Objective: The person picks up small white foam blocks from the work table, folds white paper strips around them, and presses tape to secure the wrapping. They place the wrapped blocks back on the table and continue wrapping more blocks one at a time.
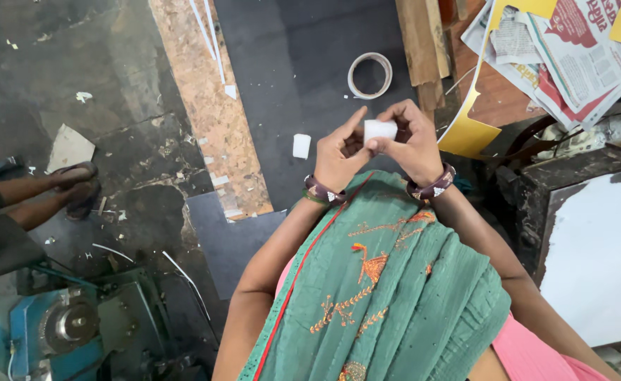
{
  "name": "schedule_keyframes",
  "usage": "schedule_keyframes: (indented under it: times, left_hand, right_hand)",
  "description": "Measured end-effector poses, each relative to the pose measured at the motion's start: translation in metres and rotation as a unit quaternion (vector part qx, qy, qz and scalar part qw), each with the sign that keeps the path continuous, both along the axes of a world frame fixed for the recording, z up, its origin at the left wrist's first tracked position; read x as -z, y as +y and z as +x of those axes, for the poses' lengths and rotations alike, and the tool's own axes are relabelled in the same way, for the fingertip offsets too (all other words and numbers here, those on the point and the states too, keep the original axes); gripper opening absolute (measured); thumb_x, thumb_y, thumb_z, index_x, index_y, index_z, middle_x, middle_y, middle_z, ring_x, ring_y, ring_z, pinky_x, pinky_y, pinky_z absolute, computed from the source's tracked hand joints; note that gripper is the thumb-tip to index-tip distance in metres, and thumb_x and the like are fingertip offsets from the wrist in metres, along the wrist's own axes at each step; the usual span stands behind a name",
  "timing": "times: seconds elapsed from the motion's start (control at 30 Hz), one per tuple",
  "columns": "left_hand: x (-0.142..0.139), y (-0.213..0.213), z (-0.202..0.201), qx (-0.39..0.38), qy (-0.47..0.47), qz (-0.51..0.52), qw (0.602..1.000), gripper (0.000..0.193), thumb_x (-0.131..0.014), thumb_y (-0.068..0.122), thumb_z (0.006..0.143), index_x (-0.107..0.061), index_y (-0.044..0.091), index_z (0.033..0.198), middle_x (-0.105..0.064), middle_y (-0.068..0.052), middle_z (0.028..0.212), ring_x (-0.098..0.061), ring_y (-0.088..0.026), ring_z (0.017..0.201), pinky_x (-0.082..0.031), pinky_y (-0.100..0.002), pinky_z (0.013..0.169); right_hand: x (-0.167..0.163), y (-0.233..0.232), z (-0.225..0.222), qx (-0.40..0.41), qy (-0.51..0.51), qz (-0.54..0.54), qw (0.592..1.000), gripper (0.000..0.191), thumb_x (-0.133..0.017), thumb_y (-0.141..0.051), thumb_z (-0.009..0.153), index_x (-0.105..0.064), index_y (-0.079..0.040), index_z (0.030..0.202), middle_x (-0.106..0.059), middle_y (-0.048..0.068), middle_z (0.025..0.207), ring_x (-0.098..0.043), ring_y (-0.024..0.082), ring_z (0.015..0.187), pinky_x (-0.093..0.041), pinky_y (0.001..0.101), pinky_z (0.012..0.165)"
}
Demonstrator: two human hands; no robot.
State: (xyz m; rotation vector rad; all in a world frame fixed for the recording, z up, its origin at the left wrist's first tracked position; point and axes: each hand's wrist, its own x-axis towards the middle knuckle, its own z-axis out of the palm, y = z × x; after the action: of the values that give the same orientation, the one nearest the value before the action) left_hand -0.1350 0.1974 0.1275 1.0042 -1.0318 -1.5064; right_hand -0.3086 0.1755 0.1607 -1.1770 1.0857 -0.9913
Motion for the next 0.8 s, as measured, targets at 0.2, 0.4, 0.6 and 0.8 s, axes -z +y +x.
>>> schedule_keyframes:
  times: [0.2, 0.4, 0.6, 0.8]
  left_hand:
    - [-0.014, 0.005, -0.003, 0.011, -0.056, -0.038, 0.998, 0.066, -0.067, -0.011, 0.094, -0.049, 0.006, 0.155, -0.066, -0.002, 0.101, -0.064, -0.007, 0.096, -0.058, -0.026, 0.091]
    - [0.0, -0.007, -0.003, 0.0, -0.036, -0.018, 0.999, 0.068, -0.07, -0.01, 0.091, -0.048, 0.007, 0.152, -0.067, -0.002, 0.093, -0.066, -0.006, 0.087, -0.058, -0.024, 0.079]
    - [0.018, -0.012, -0.001, 0.009, 0.061, 0.035, 0.998, 0.064, -0.072, -0.006, 0.094, -0.05, 0.008, 0.153, -0.066, -0.003, 0.096, -0.067, -0.011, 0.087, -0.058, -0.027, 0.078]
    - [0.026, -0.016, -0.001, 0.017, 0.112, 0.008, 0.994, 0.05, -0.066, -0.006, 0.097, -0.058, 0.005, 0.145, -0.064, -0.004, 0.121, -0.065, -0.011, 0.109, -0.056, -0.027, 0.096]
  right_hand:
    - [0.013, 0.01, 0.002, 0.092, 0.018, -0.03, 0.995, 0.023, -0.083, -0.004, 0.089, -0.061, -0.001, 0.096, -0.069, 0.004, 0.088, -0.064, 0.006, 0.078, -0.052, 0.0215, 0.069]
    - [0.035, -0.006, 0.002, 0.116, -0.004, 0.026, 0.993, 0.019, -0.08, -0.007, 0.092, -0.064, 0.0, 0.086, -0.065, 0.001, 0.077, -0.058, 0.005, 0.069, -0.045, 0.0216, 0.061]
    - [0.032, -0.021, -0.01, 0.019, -0.058, 0.087, 0.994, 0.016, -0.068, -0.016, 0.105, -0.07, -0.001, 0.105, -0.07, 0.002, 0.095, -0.063, 0.006, 0.085, -0.051, 0.0213, 0.076]
    - [0.015, -0.01, -0.008, -0.056, 0.001, 0.041, 0.998, 0.044, -0.077, 0.0, 0.092, -0.058, -0.001, 0.131, -0.067, 0.002, 0.115, -0.064, 0.006, 0.103, -0.055, 0.0225, 0.087]
